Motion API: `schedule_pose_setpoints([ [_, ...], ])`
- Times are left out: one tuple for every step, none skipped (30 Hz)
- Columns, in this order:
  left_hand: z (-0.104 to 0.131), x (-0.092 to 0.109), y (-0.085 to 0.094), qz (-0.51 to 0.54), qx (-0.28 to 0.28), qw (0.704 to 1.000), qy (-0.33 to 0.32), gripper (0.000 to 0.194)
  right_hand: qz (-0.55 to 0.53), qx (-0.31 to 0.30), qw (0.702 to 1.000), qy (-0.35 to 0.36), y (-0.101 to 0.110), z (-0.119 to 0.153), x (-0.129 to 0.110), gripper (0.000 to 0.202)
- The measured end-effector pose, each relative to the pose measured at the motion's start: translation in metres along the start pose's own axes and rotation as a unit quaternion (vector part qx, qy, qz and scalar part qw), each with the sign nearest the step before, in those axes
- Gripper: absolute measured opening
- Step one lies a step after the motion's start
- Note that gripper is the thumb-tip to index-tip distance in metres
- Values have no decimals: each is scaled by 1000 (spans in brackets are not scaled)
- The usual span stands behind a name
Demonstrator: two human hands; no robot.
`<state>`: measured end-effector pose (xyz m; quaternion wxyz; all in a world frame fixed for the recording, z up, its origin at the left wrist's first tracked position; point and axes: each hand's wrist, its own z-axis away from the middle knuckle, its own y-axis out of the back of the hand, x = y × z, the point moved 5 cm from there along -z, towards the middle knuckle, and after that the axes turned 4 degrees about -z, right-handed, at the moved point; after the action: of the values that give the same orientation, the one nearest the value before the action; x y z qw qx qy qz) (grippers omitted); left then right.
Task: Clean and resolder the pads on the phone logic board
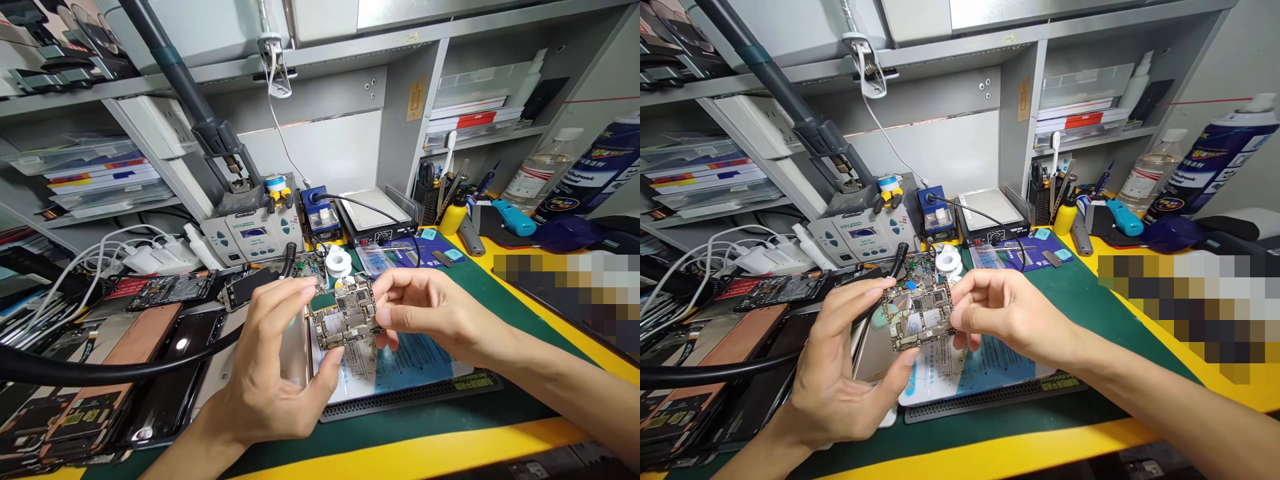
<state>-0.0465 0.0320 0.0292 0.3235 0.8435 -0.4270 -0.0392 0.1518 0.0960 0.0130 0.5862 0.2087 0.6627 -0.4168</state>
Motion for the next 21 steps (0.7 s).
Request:
schedule_pose_setpoints([
  [0, 0, 0, 2, -1, 1000, 2, 84, 4, 0, 1000, -2, 0, 0, 0, 28],
  [0, -1, 0, 3, -1, 1000, 2, 85, 7, 0, 1000, -3, 0, 0, 0, 28],
  [0, -1, -1, 5, -1, 1000, 3, 84, 8, 0, 1000, -3, 0, 0, 0, 28],
  [0, -1, -1, 5, 0, 1000, 2, 84, 6, -1, 1000, -3, -1, 0, -1, 28],
  [0, -1, 0, 6, 2, 1000, 0, 83, 3, -2, 1000, -3, -1, -1, -1, 28],
  [0, -1, 0, 7, 3, 1000, -1, 83, -1, -3, 1000, -3, -1, -1, -2, 28],
  [0, 0, 0, 7, 4, 1000, -5, 82, -5, -3, 1000, -5, -2, -2, -2, 28],
  [0, 0, 0, 7, 5, 1000, -6, 82, -7, -2, 1000, -8, -2, -2, -2, 28],
  [1, 0, 1, 8, 5, 1000, -7, 82, -9, -1, 1000, -11, -2, -2, -2, 27],
  [1, 1, 1, 9, 6, 1000, -7, 82, -10, 1, 1000, -14, -2, -3, -2, 27],
  [1, 1, 1, 10, 7, 1000, -7, 81, -11, 3, 1000, -17, -1, -3, -1, 27],
  [1, 1, 1, 11, 5, 1000, -8, 81, -11, 6, 1000, -19, -1, -3, -1, 28],
  [1, 0, 1, 11, 6, 1000, -5, 80, -11, 8, 1000, -21, -1, -2, 0, 28],
  [1, 1, 1, 9, 3, 1000, -7, 80, -11, 10, 1000, -24, -1, -2, 0, 28],
  [0, 0, 0, 10, 1, 1000, -7, 80, -10, 13, 1000, -26, 0, -3, 1, 29],
  [0, 0, 0, 10, 4, 1000, -9, 80, -10, 16, 999, -30, 0, -3, 1, 30],
  [0, 0, -1, 11, 3, 1000, -10, 80, -11, 19, 999, -34, 0, -3, 1, 31],
  [-1, 0, -1, 12, 4, 1000, -10, 80, -13, 21, 999, -39, 0, -3, 1, 31],
  [-1, 0, -1, 11, 4, 1000, -10, 79, -14, 24, 999, -43, 0, -3, 1, 32],
  [-1, -1, -1, 11, 3, 1000, -9, 79, -15, 26, 998, -48, 0, -4, 1, 33],
  [-1, -1, -1, 10, 3, 1000, -8, 79, -18, 28, 998, -53, -1, -4, 1, 34],
])
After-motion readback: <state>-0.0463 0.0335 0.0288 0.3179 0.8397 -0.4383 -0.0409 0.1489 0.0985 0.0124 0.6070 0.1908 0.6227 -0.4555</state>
